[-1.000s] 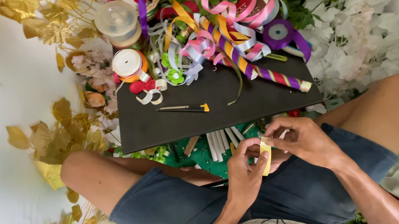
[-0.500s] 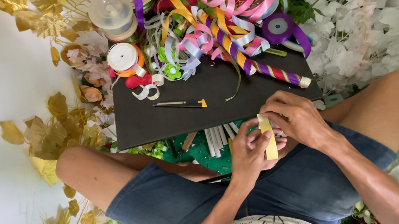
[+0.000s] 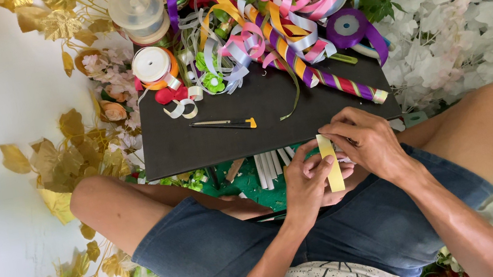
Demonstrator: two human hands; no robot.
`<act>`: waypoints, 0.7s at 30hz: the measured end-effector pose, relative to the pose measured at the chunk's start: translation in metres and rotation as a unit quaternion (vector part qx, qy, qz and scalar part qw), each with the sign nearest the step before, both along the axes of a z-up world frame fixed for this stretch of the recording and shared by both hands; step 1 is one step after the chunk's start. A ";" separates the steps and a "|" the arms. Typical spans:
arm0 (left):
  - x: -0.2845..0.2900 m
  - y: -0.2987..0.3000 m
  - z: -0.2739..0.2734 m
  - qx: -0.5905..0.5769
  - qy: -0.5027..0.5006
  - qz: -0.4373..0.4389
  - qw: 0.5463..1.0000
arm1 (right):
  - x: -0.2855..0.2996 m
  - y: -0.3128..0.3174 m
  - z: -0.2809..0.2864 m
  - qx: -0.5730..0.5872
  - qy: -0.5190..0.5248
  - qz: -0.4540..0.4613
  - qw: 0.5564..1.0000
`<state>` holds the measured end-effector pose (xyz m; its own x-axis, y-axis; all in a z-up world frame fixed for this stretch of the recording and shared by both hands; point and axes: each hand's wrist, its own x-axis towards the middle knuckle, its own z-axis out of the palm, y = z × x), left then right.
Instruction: The person wraps a plastic tube with a yellow and purple ribbon and then uses a utility knife to cut a small piece of double-sided tape while holding it against the tube.
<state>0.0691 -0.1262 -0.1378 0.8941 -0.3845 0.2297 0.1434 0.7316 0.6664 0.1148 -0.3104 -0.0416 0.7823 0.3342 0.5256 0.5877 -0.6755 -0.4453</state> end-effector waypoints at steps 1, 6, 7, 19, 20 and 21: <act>0.000 -0.001 0.000 0.000 -0.001 -0.001 1.000 | 0.001 0.001 0.000 0.000 -0.001 -0.001 1.000; -0.002 -0.008 -0.002 -0.035 0.037 0.031 0.998 | -0.005 0.007 0.011 0.007 -0.017 -0.011 1.000; -0.002 -0.008 -0.003 -0.035 0.036 0.031 0.998 | -0.005 0.005 0.011 0.007 -0.017 -0.010 1.000; -0.005 -0.011 0.004 -0.036 0.094 0.055 0.993 | -0.005 -0.012 0.006 0.005 -0.051 0.069 0.996; -0.005 -0.011 0.005 -0.039 0.084 0.057 0.994 | -0.004 -0.014 0.003 -0.002 -0.054 0.070 0.996; -0.004 -0.011 0.005 -0.043 0.072 0.059 0.995 | -0.003 -0.016 -0.001 -0.009 -0.059 0.071 0.996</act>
<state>0.0648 -0.1373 -0.1326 0.9577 -0.2603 0.1226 0.1438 0.8020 0.5797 0.1117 -0.3268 -0.0421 0.6605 0.4474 0.6030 0.7247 -0.5899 -0.3562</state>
